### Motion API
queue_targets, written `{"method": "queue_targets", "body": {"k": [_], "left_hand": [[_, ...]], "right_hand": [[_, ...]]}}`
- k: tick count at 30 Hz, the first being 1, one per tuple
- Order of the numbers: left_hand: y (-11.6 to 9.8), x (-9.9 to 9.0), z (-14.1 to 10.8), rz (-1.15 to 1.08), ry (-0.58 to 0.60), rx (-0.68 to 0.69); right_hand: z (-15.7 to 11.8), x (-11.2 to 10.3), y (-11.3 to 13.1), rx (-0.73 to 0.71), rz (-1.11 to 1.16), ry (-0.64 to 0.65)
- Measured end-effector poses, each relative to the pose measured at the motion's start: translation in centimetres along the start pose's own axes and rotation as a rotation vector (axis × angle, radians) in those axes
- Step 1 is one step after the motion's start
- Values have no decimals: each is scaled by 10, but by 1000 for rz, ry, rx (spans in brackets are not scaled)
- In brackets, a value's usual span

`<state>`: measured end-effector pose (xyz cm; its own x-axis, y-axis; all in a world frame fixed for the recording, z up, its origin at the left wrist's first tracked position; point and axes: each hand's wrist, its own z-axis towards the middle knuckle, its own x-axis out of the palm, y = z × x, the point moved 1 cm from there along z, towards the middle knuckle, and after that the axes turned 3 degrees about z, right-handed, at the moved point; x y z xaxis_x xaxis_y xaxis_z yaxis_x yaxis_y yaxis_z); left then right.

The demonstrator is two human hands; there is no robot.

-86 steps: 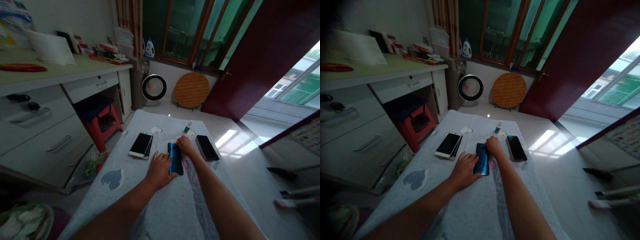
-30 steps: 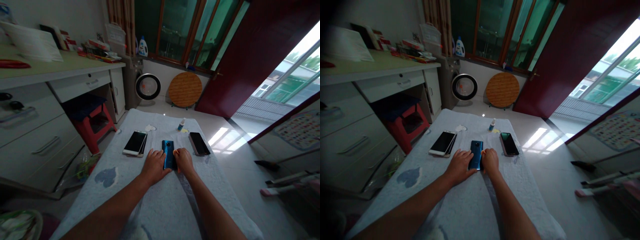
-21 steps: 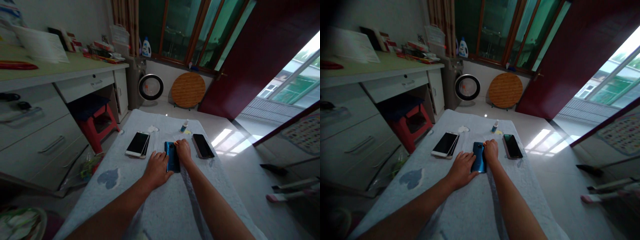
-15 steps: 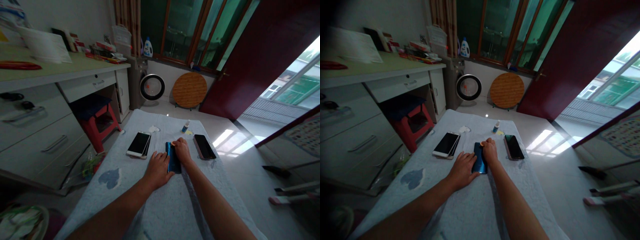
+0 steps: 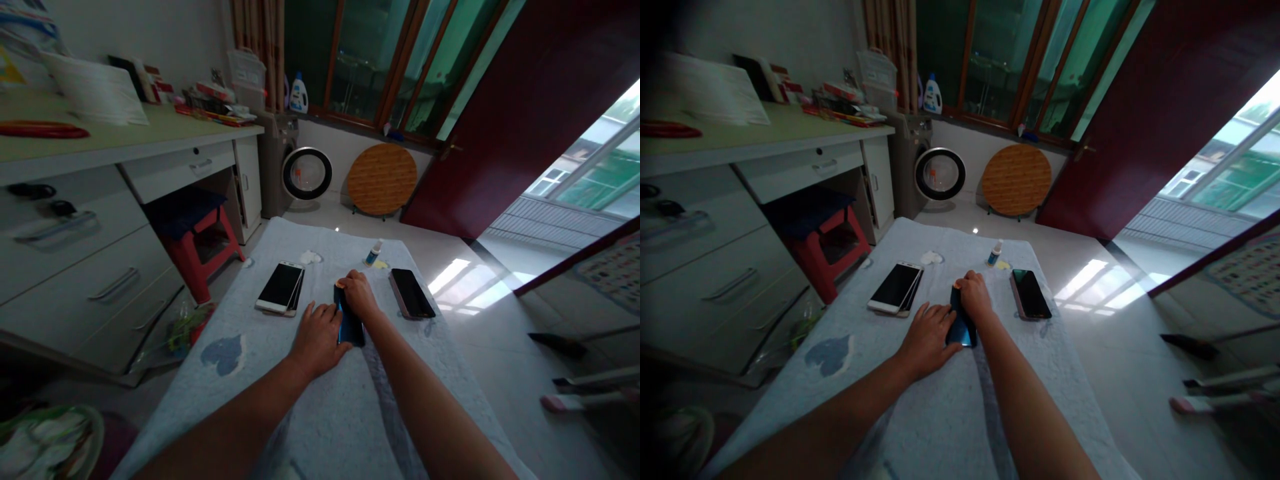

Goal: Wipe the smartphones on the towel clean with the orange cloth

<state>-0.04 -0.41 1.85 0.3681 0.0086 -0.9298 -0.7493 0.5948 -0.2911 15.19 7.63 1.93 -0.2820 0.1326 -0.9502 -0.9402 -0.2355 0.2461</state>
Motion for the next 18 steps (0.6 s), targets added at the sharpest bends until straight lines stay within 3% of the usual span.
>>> {"method": "queue_targets", "body": {"k": [7, 12, 18], "left_hand": [[-3, -7, 2, 14, 2, -3], [-4, -9, 0, 32, -33, -53], [-7, -9, -3, -4, 6, -67]], "right_hand": [[2, -3, 13, -153, -25, 87], [-15, -9, 17, -260, 1, 142], [-35, -14, 21, -358, 34, 185]]}}
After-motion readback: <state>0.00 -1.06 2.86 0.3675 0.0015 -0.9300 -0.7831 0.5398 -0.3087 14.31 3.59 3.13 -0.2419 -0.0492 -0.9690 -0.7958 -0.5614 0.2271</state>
